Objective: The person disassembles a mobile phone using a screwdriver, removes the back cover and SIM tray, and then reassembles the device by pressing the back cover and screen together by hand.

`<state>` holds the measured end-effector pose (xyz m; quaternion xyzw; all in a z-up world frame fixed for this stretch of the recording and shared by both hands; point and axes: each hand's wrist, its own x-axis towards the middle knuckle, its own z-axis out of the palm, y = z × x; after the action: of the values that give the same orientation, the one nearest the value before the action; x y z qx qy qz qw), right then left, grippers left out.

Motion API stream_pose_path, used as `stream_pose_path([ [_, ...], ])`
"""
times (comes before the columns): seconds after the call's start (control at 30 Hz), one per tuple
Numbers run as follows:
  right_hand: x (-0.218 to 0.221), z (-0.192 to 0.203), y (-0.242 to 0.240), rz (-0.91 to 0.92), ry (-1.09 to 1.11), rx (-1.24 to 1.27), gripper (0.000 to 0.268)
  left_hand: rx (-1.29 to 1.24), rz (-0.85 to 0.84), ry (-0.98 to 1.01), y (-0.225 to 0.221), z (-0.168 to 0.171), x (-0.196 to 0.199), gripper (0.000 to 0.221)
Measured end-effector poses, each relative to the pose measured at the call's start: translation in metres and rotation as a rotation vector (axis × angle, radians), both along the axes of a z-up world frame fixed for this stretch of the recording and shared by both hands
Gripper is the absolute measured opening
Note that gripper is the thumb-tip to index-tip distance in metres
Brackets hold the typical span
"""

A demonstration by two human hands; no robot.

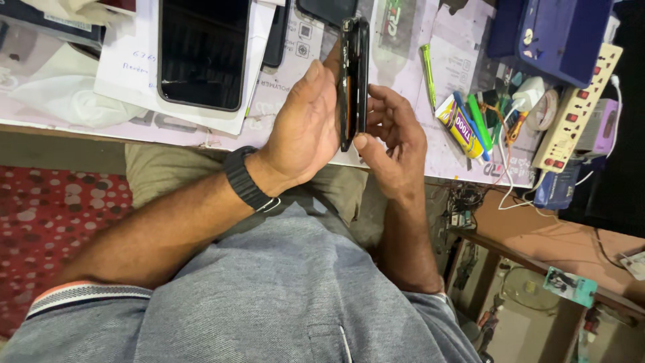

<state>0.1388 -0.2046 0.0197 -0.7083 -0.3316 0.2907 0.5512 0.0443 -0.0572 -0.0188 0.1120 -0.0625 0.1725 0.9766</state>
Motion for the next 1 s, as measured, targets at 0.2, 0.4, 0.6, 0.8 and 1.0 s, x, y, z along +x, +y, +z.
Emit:
stream_pose_path([
  [0.2,0.001,-0.002,-0.001,0.012,0.014,0.017,0.069,0.018,0.009,-0.026,-0.002,-0.002,0.001,0.076],
  [0.4,0.002,-0.006,-0.002,0.015,0.027,0.035,0.068,0.036,0.018,0.007,-0.004,-0.004,0.002,0.077],
  [0.6,0.003,-0.008,-0.004,0.013,0.055,0.056,0.067,0.092,0.027,-0.019,-0.004,-0.005,0.002,0.079],
  [0.8,-0.001,-0.007,-0.003,-0.031,-0.014,0.019,0.069,0.124,0.018,0.024,-0.003,0.001,0.002,0.086],
  [1.0,-0.006,-0.003,0.001,-0.073,-0.135,-0.043,0.069,0.117,0.013,0.013,-0.007,-0.007,0.003,0.087],
])
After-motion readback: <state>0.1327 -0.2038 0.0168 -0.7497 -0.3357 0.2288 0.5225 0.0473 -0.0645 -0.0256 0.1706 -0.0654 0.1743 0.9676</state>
